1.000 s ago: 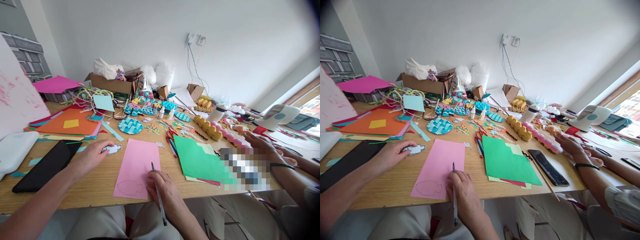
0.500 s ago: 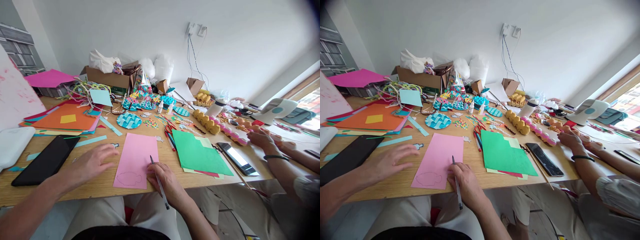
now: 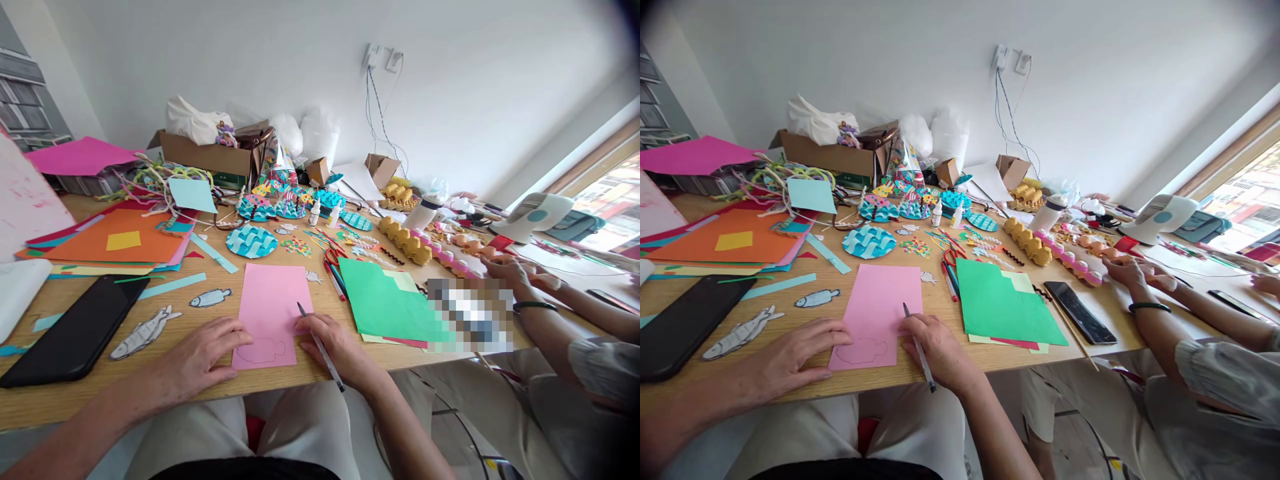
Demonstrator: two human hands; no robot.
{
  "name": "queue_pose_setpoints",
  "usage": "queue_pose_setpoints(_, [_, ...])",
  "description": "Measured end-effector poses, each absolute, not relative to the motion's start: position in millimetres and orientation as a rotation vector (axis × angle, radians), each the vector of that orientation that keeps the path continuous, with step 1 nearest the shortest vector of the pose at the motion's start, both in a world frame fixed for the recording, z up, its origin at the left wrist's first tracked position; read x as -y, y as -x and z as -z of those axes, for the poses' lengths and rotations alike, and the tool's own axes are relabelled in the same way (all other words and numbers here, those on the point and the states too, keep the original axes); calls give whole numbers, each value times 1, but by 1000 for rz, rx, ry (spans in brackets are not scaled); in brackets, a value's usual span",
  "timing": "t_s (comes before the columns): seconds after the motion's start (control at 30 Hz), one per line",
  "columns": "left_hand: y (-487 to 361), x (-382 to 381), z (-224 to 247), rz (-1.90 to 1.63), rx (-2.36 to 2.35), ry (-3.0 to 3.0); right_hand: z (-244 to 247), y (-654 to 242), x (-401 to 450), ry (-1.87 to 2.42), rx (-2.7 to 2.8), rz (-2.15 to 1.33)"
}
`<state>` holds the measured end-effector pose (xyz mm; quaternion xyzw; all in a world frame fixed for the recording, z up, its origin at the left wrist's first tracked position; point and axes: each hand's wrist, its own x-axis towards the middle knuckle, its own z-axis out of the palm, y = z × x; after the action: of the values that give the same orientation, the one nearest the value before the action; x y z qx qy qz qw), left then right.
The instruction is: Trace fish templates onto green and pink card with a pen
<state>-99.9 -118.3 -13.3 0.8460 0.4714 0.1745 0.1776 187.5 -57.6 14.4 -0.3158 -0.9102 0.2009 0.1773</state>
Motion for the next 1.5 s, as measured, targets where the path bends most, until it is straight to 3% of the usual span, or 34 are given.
queue_pose_setpoints(0.7, [97, 133, 29, -525, -1404, -2453, -10, -181, 64, 982, 2277, -599])
queue_pose_setpoints(0.9, [86, 134, 23, -566, -1442, -2480, -23, -166, 88, 994, 1951, -909])
queue_pose_setpoints(1.17, [95, 141, 13, -736, -1422, -2498, -10, -134, 116, 1113, 1802, -1021])
queue_pose_setpoints(1.5, [95, 156, 15, -727, -1277, -2603, -7, -118, 117, 1015, 1916, -839])
